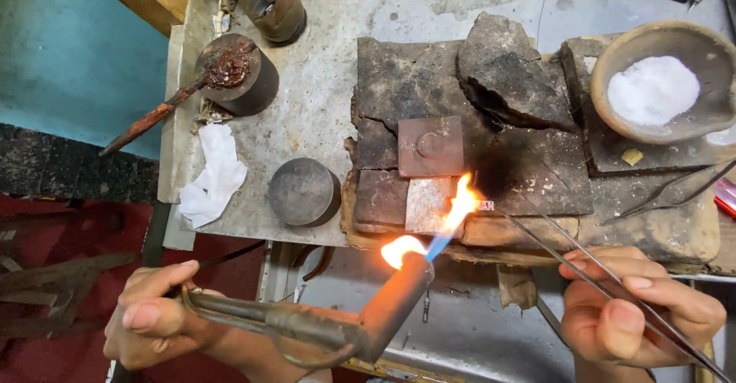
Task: Using a blowtorch to heat a small metal piece on a soldering block and manipulating it with tweezers.
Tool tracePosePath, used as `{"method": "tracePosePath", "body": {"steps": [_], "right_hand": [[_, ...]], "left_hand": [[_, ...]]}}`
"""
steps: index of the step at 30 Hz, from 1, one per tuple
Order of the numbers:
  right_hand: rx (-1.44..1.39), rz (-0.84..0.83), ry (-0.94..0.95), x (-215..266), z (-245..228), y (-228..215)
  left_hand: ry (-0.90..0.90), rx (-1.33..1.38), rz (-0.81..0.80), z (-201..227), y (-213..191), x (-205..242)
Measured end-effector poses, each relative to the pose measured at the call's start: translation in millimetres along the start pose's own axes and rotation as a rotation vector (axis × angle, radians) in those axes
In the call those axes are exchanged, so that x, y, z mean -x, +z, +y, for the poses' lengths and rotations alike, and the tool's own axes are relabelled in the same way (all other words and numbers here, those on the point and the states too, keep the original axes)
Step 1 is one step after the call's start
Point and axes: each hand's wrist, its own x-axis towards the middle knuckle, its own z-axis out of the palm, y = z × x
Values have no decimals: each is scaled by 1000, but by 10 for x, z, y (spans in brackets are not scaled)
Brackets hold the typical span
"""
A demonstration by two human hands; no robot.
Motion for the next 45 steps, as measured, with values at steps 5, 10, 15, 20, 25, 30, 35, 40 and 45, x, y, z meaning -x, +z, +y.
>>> {"method": "tracePosePath", "body": {"steps": [5,10,15,20,25,30,35,40,45], "right_hand": [[-10,6,-46,-14,36,0],[13,-16,11,14,52,-73],[-101,25,14,42,92,-118],[-84,7,-20,-117,64,-134],[-67,-82,-69,-19,181,-370],[100,-71,-88,-87,128,-305],[-46,-1,-172,-164,118,-117],[-96,-25,-153,-17,169,-128],[-8,-54,-133,31,106,-88]], "left_hand": [[17,129,-6,-11,41,11],[-2,123,26,-15,44,32],[-79,-59,97,-11,55,45],[-100,-166,-61,87,3,63],[12,-74,1,186,65,40],[35,-100,-80,301,15,-66],[65,-11,-72,324,-35,-202],[37,-6,-26,312,-54,-231],[61,6,25,188,-56,-147]]}}
